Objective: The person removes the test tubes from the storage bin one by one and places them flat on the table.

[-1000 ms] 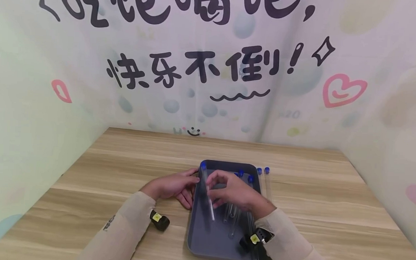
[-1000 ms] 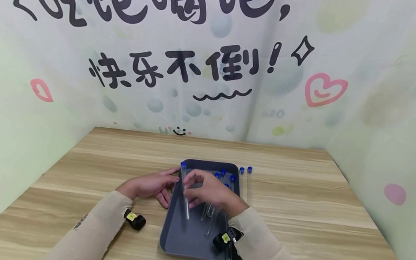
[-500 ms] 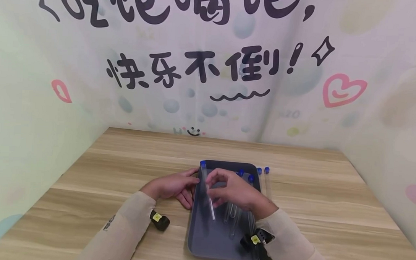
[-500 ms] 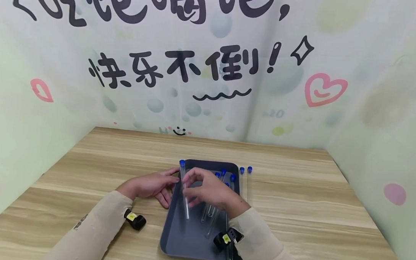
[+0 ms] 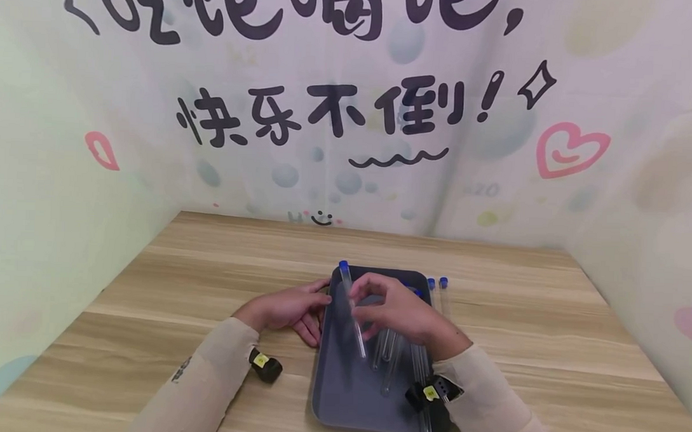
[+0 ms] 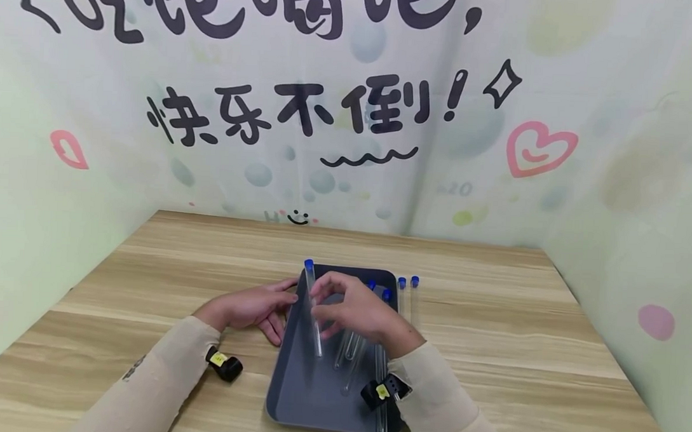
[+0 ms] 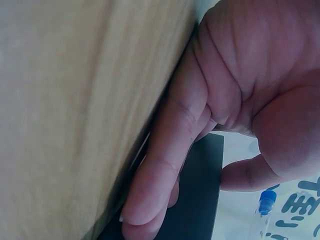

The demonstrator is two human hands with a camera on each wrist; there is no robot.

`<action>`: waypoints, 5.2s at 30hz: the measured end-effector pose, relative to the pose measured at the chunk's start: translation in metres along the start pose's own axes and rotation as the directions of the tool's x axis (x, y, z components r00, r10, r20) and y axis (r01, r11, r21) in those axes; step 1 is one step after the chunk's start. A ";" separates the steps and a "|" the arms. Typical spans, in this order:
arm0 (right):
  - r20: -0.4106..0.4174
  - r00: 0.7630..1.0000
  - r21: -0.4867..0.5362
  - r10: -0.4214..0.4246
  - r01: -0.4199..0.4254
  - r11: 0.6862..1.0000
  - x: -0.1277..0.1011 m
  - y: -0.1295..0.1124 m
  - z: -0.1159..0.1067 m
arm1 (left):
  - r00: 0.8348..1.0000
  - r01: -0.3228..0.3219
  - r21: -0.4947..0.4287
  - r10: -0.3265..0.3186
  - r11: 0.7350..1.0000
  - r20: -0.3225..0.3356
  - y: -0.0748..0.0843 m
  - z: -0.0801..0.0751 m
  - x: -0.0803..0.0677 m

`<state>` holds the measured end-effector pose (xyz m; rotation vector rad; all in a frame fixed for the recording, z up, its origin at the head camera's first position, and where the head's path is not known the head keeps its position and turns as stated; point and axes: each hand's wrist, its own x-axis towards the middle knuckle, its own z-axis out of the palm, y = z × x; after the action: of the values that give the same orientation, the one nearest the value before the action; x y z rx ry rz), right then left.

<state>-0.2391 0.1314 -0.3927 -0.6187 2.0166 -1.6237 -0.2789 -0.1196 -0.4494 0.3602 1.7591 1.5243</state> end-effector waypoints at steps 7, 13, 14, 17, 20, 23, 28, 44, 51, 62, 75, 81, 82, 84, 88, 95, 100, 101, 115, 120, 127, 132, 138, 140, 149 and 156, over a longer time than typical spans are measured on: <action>-0.017 1.000 -0.014 -0.001 0.000 1.000 -0.002 -0.003 -0.004 | 1.000 0.004 0.000 -0.004 1.000 -0.006 0.001 0.000 -0.001; -0.036 0.999 -0.007 -0.002 0.002 1.000 -0.003 -0.004 -0.007 | 1.000 0.002 -0.001 -0.002 1.000 0.003 0.000 -0.001 0.000; -0.039 0.999 -0.006 -0.003 0.003 1.000 -0.003 -0.004 -0.008 | 1.000 0.002 -0.002 -0.002 1.000 0.005 0.000 -0.001 0.000; -0.047 0.999 -0.009 -0.009 0.008 1.000 -0.003 -0.002 -0.010 | 1.000 0.001 -0.006 -0.001 1.000 0.005 0.000 -0.001 0.001; -0.052 0.999 -0.006 -0.006 0.005 1.000 -0.002 -0.001 -0.012 | 1.000 0.003 -0.009 -0.003 1.000 0.000 0.000 0.000 0.001; -0.058 0.998 -0.009 -0.004 0.004 1.000 -0.002 0.000 -0.013 | 1.000 0.005 -0.013 -0.005 1.000 -0.006 0.001 0.000 0.001; -0.072 0.997 -0.015 0.001 -0.002 1.000 -0.002 0.000 -0.015 | 1.000 0.002 -0.018 -0.002 1.000 -0.009 0.001 0.001 0.000; -0.115 0.993 -0.072 0.024 -0.032 0.997 -0.001 0.004 -0.022 | 1.000 0.002 -0.020 -0.002 1.000 -0.002 0.000 0.000 0.000; -0.133 0.991 -0.103 0.033 -0.047 0.994 0.000 0.007 -0.025 | 1.000 0.004 -0.023 -0.004 1.000 -0.002 0.000 -0.001 0.001; -0.187 0.980 -0.114 0.061 -0.083 0.990 0.000 0.008 -0.027 | 1.000 0.000 -0.012 0.000 1.000 0.003 -0.001 -0.002 0.002; -0.214 0.975 -0.111 0.062 -0.088 0.990 0.000 0.010 -0.030 | 1.000 0.000 -0.012 0.000 1.000 0.002 0.000 -0.002 0.002; -0.220 0.974 -0.124 0.061 -0.090 0.988 0.000 0.010 -0.031 | 1.000 -0.003 -0.012 0.003 1.000 0.000 0.000 -0.002 0.003; -0.220 0.974 -0.126 0.059 -0.088 0.988 0.000 0.010 -0.031 | 1.000 -0.003 -0.012 0.003 1.000 0.001 0.000 -0.002 0.003; -0.220 0.974 -0.131 0.055 -0.085 0.988 -0.001 0.010 -0.032 | 1.000 -0.002 -0.012 0.002 1.000 0.001 0.000 -0.002 0.003; -0.228 0.972 -0.131 0.053 -0.084 0.988 -0.001 0.010 -0.033 | 1.000 -0.004 -0.011 0.004 1.000 0.002 0.000 -0.002 0.003; -0.240 0.969 -0.138 0.056 -0.091 0.986 -0.001 0.010 -0.033 | 1.000 -0.003 -0.013 0.003 1.000 0.002 0.000 -0.002 0.003; -0.241 0.969 -0.148 0.057 -0.095 0.984 0.000 0.011 -0.033 | 1.000 -0.004 -0.014 0.004 1.000 0.000 0.000 -0.002 0.002; -0.242 0.969 -0.152 0.058 -0.097 0.984 0.000 0.011 -0.033 | 1.000 -0.006 -0.013 0.006 1.000 0.000 0.000 -0.002 0.002; -0.238 0.969 -0.163 0.061 -0.101 0.981 0.001 0.015 -0.031 | 1.000 -0.004 -0.017 0.004 1.000 0.000 0.000 -0.003 0.002; -0.233 0.970 -0.164 0.071 -0.112 0.980 0.001 0.016 -0.032 | 1.000 -0.002 -0.013 0.002 1.000 0.000 0.000 -0.003 0.003; -0.239 0.968 -0.169 0.071 -0.114 0.979 0.002 0.016 -0.030 | 1.000 -0.003 -0.010 0.003 1.000 -0.011 0.000 -0.002 0.004; -0.243 0.967 -0.173 0.074 -0.118 0.978 0.002 0.016 -0.028 | 1.000 -0.002 -0.012 0.001 1.000 -0.016 -0.001 -0.002 0.005; -0.240 0.968 -0.178 0.075 -0.120 0.977 0.003 0.018 -0.028 | 1.000 -0.005 -0.009 0.005 1.000 -0.016 -0.002 -0.003 0.004; -0.239 0.968 -0.181 0.071 -0.116 0.977 0.003 0.019 -0.028 | 1.000 -0.005 -0.008 0.005 1.000 -0.019 -0.002 -0.003 0.004; -0.233 0.970 -0.174 0.071 -0.114 0.978 0.004 0.020 -0.029 | 1.000 -0.005 -0.007 0.005 1.000 -0.019 -0.001 -0.002 0.003; -0.227 0.971 -0.173 0.073 -0.114 0.978 0.005 0.022 -0.029 | 1.000 -0.002 -0.011 0.002 1.000 -0.017 -0.001 -0.002 0.003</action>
<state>-0.2618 0.1544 -0.4097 -0.4134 2.3399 -1.5164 -0.2823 -0.1196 -0.4513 0.3446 1.7634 1.5425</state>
